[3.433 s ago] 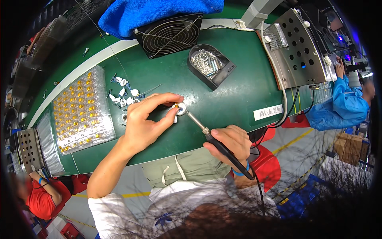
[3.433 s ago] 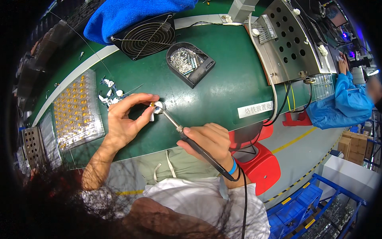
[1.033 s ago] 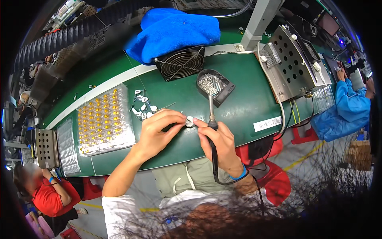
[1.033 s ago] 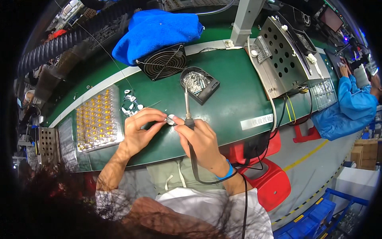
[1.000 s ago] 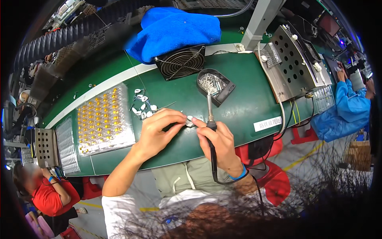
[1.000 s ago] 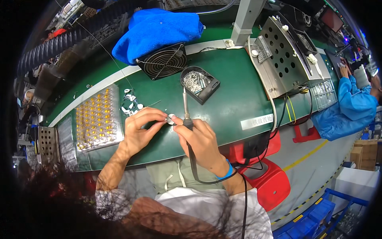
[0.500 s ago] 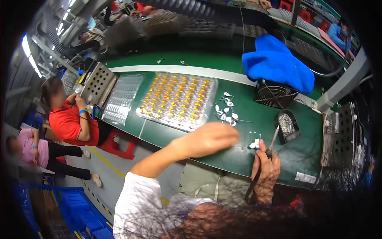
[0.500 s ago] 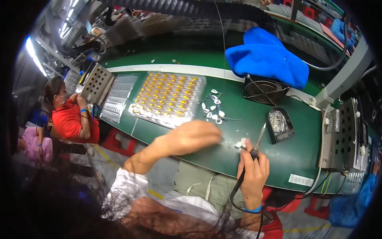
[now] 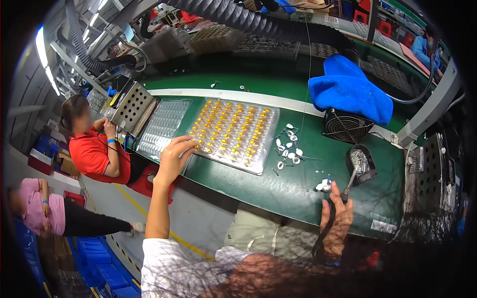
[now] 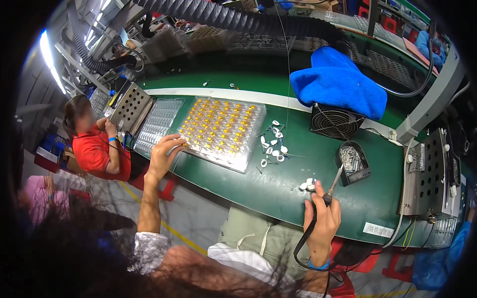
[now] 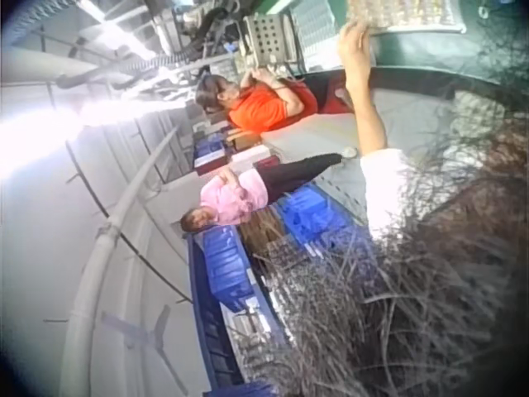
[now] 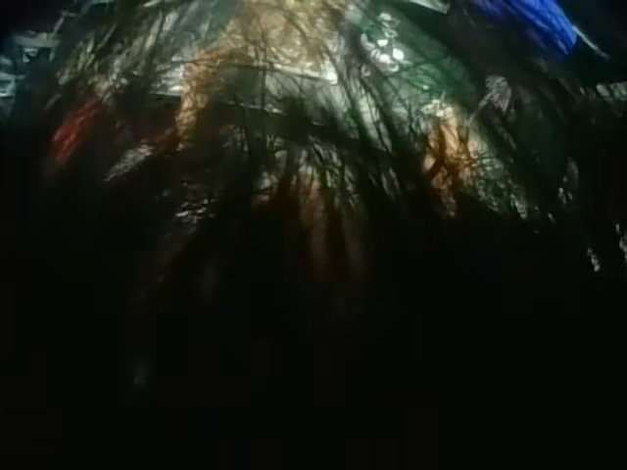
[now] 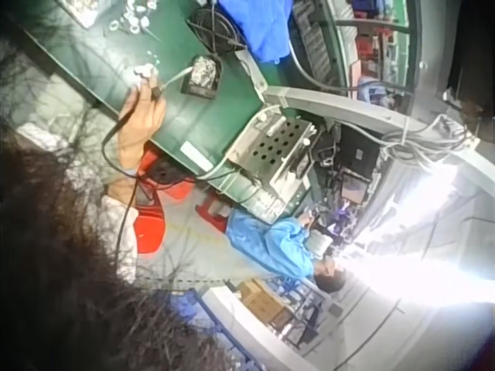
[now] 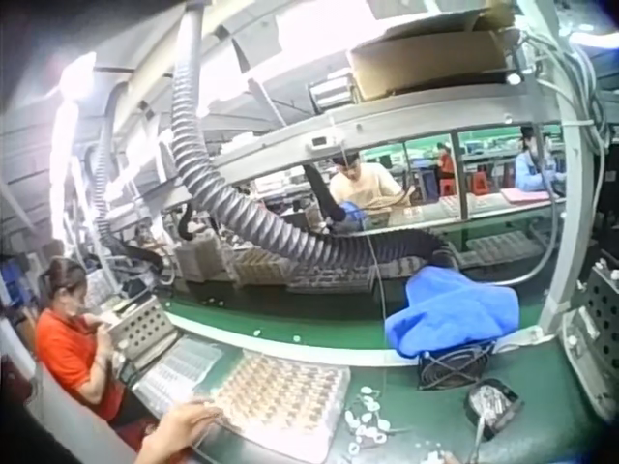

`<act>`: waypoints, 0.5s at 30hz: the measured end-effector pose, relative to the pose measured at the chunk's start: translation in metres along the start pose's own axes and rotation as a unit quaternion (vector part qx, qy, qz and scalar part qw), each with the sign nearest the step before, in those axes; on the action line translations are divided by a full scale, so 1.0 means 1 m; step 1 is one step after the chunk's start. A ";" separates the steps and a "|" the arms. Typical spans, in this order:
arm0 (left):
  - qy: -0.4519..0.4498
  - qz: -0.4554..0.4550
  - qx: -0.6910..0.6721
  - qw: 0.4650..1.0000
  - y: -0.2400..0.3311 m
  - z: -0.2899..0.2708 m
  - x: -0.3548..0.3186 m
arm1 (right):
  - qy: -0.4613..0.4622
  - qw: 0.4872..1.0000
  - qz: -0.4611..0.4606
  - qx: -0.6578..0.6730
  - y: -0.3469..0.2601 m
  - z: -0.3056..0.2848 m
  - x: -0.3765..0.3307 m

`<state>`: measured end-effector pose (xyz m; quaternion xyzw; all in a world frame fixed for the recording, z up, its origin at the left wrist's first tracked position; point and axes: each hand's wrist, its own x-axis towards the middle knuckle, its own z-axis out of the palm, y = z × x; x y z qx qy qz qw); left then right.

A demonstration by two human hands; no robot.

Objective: Soldering electronic components onto a circuit board at a factory workstation.

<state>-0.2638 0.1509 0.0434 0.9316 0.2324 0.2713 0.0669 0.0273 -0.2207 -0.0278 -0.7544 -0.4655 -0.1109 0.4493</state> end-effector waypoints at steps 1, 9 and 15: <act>0.001 -0.005 -0.018 1.000 -0.003 0.000 -0.001 | -0.008 1.000 0.006 0.003 0.000 -0.002 0.000; 0.026 -0.022 -0.414 0.910 0.077 0.044 0.036 | 0.029 0.998 -0.053 -0.008 -0.004 -0.010 0.005; -0.173 0.105 -0.450 0.870 0.197 0.095 0.096 | 0.109 0.985 -0.092 0.100 0.004 -0.021 -0.009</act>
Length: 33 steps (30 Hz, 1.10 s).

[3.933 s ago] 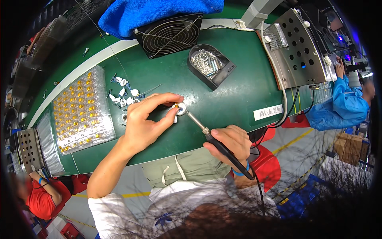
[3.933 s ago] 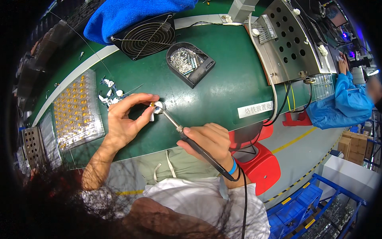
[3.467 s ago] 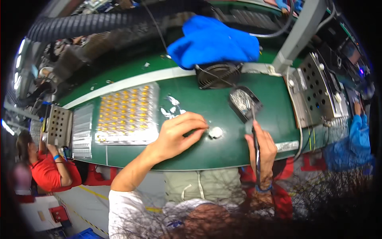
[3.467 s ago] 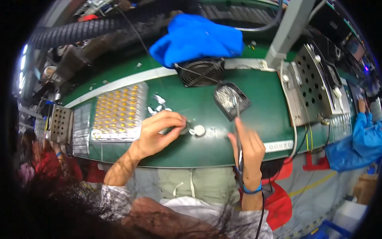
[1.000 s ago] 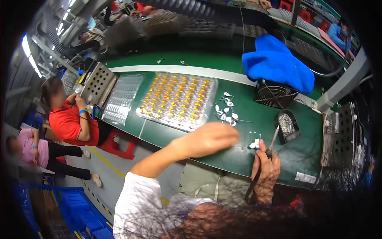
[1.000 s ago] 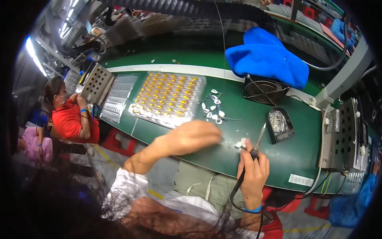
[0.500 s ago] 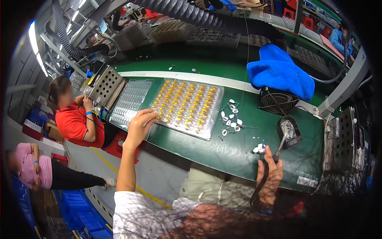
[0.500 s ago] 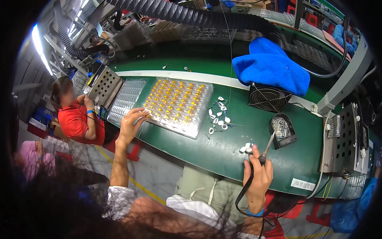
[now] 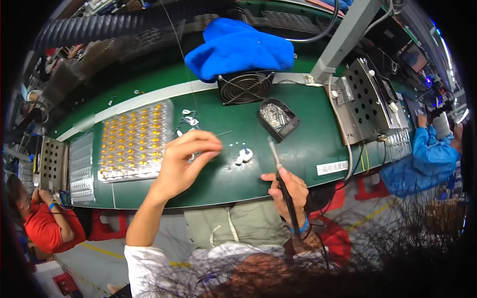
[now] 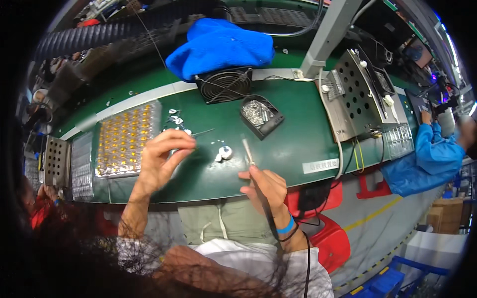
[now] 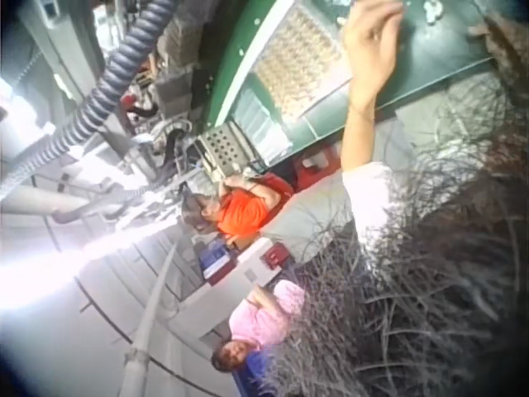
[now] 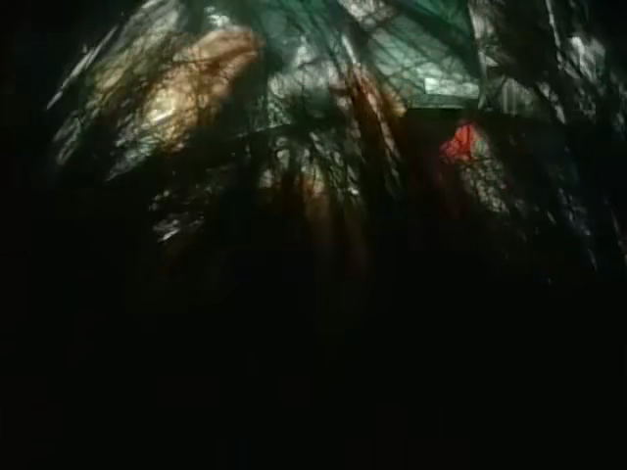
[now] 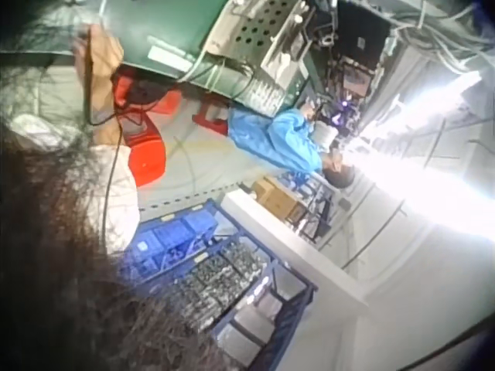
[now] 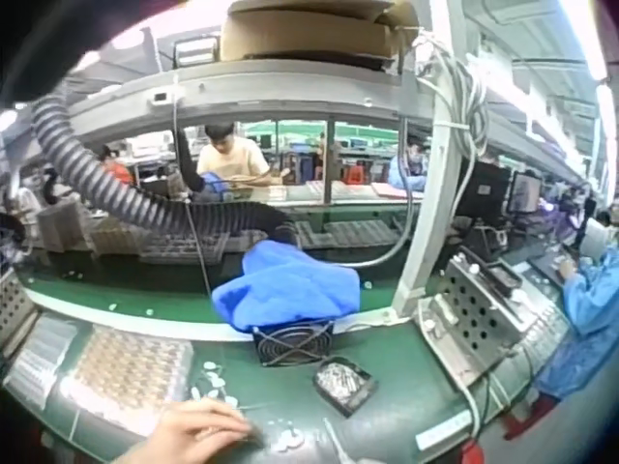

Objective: Soldering electronic components onto a circuit board at a factory workstation.

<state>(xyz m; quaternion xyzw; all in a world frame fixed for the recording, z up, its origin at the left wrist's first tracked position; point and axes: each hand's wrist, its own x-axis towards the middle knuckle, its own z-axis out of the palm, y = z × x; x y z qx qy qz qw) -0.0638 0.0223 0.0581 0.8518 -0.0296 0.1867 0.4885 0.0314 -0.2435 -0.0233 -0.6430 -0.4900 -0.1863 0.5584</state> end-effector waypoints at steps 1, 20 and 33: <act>-0.017 0.003 -0.027 0.999 -0.003 0.010 0.010 | -0.002 1.000 0.009 -0.008 -0.003 -0.005 0.000; -0.077 0.001 -0.035 0.996 -0.034 0.060 0.029 | -0.054 0.992 0.039 -0.107 -0.003 -0.013 -0.006; -0.073 -0.007 -0.051 0.996 -0.036 0.060 0.028 | -0.072 0.988 0.045 -0.126 -0.003 -0.011 -0.006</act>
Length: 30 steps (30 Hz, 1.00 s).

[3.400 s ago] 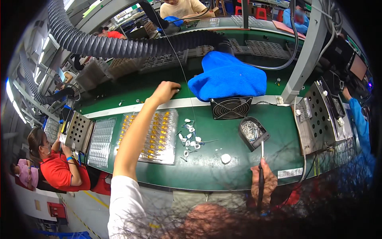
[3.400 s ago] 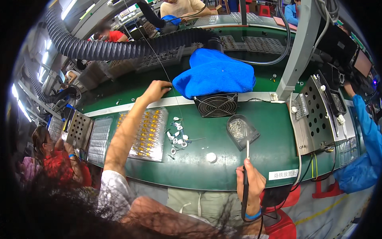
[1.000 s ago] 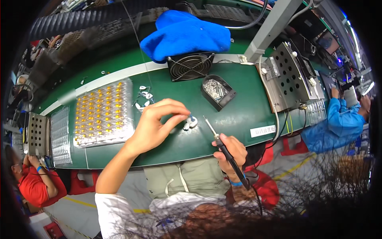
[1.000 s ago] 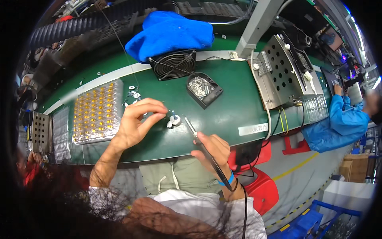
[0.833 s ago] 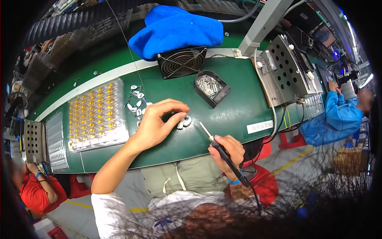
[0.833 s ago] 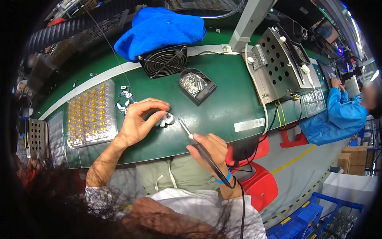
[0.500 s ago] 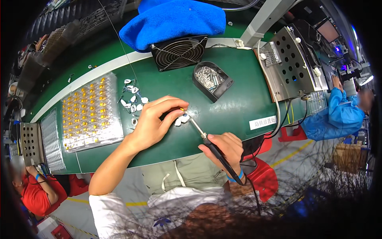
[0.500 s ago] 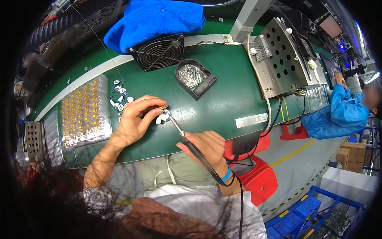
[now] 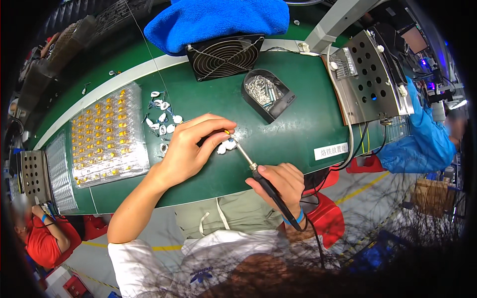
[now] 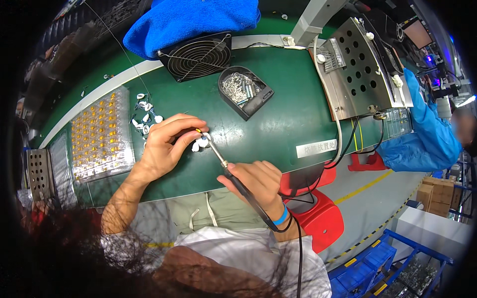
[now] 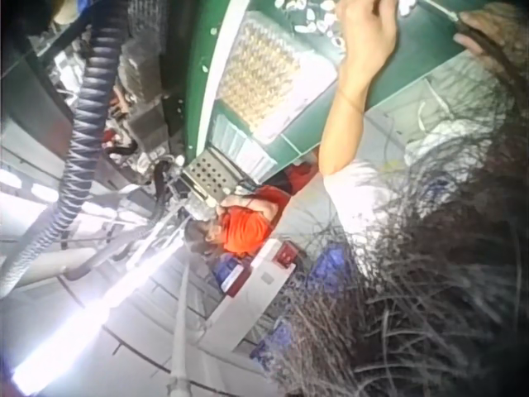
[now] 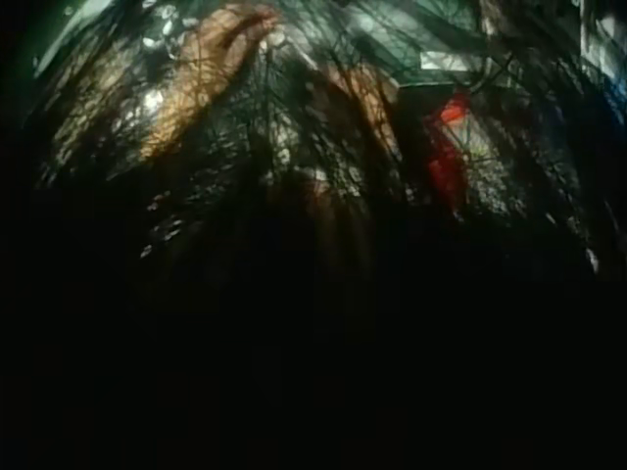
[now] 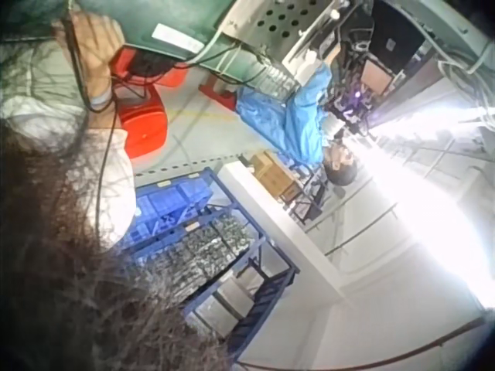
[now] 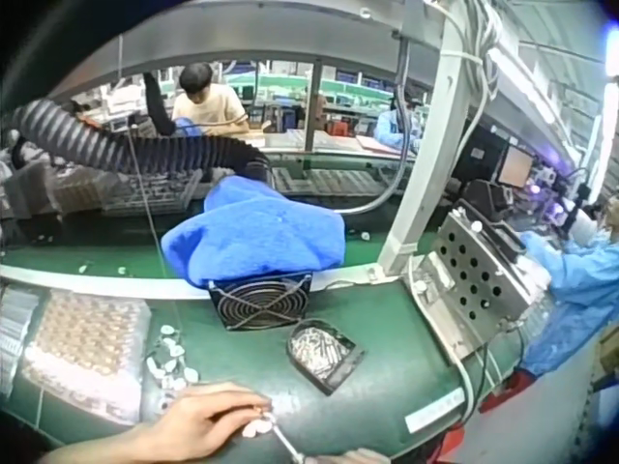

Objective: Soldering electronic components onto a circuit board at a factory workstation.

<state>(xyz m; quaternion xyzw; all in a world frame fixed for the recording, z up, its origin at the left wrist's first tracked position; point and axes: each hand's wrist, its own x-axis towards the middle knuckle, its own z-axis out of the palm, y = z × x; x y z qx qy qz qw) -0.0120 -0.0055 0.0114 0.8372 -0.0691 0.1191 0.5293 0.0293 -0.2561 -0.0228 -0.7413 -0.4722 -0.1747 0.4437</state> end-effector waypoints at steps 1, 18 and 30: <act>0.000 0.007 0.009 1.000 0.000 0.000 0.000 | 0.001 1.000 -0.002 -0.001 0.000 0.000 0.000; -0.003 -0.019 -0.038 0.999 0.003 0.002 0.000 | 0.049 0.998 0.011 0.029 0.003 -0.003 -0.005; -0.014 -0.031 -0.045 0.998 0.005 -0.001 -0.002 | 0.015 0.999 -0.011 0.033 0.004 -0.004 0.001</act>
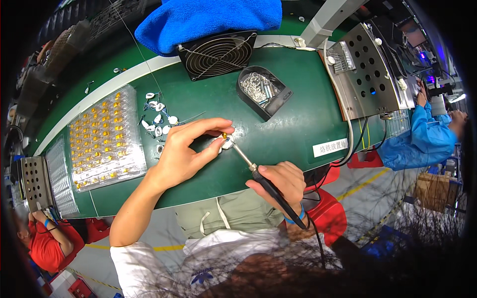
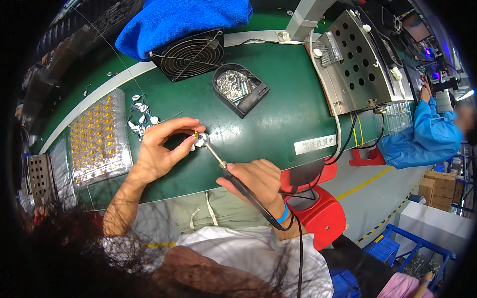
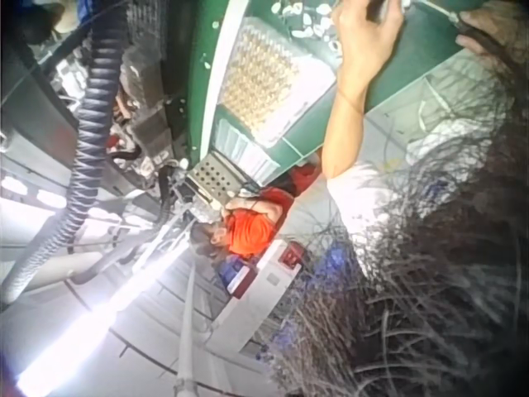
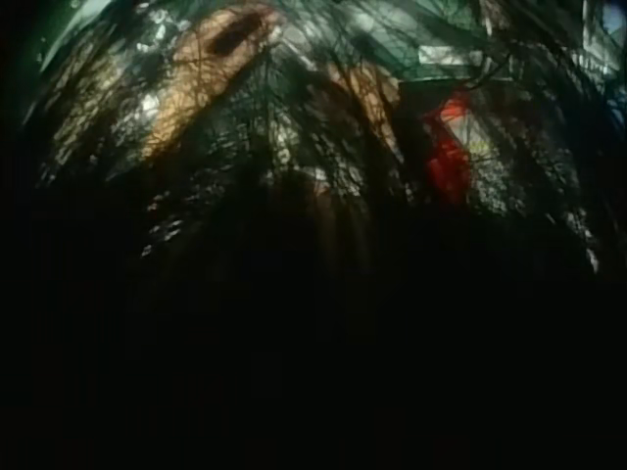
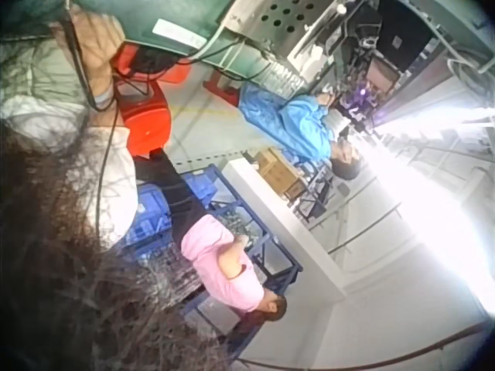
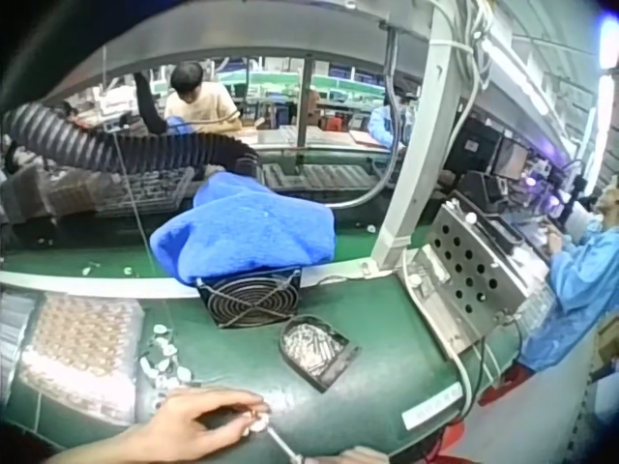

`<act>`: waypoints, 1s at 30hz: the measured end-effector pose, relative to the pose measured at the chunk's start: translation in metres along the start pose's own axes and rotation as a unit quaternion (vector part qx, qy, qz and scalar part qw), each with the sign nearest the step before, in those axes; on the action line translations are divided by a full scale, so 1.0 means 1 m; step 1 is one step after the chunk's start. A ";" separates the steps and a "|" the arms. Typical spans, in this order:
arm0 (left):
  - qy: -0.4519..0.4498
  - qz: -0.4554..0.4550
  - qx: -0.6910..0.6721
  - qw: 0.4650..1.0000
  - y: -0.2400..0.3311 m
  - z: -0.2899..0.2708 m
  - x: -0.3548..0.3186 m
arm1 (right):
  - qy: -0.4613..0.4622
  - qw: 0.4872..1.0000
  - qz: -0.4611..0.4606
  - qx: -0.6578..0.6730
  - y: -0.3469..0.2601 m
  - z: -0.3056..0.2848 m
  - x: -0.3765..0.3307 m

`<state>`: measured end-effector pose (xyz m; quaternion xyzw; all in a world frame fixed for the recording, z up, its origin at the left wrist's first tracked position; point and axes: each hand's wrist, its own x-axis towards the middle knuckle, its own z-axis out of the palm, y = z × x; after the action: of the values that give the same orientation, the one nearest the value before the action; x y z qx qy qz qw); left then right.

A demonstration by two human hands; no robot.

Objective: Soldering electronic components onto a circuit board at a factory workstation.

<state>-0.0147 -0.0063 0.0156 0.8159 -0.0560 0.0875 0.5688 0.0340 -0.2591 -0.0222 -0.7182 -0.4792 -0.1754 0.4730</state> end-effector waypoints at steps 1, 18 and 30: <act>0.003 0.000 0.001 1.000 0.000 -0.001 -0.001 | -0.004 1.000 -0.004 -0.001 0.000 0.001 0.001; -0.002 -0.005 -0.007 1.000 0.000 0.000 -0.001 | -0.019 0.999 0.005 -0.025 -0.002 0.000 0.000; 0.003 -0.005 -0.004 1.000 -0.002 0.001 0.000 | -0.023 0.999 0.004 -0.025 -0.001 0.000 -0.002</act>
<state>-0.0142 -0.0066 0.0131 0.8139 -0.0503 0.0863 0.5724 0.0318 -0.2599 -0.0230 -0.7357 -0.4825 -0.1685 0.4444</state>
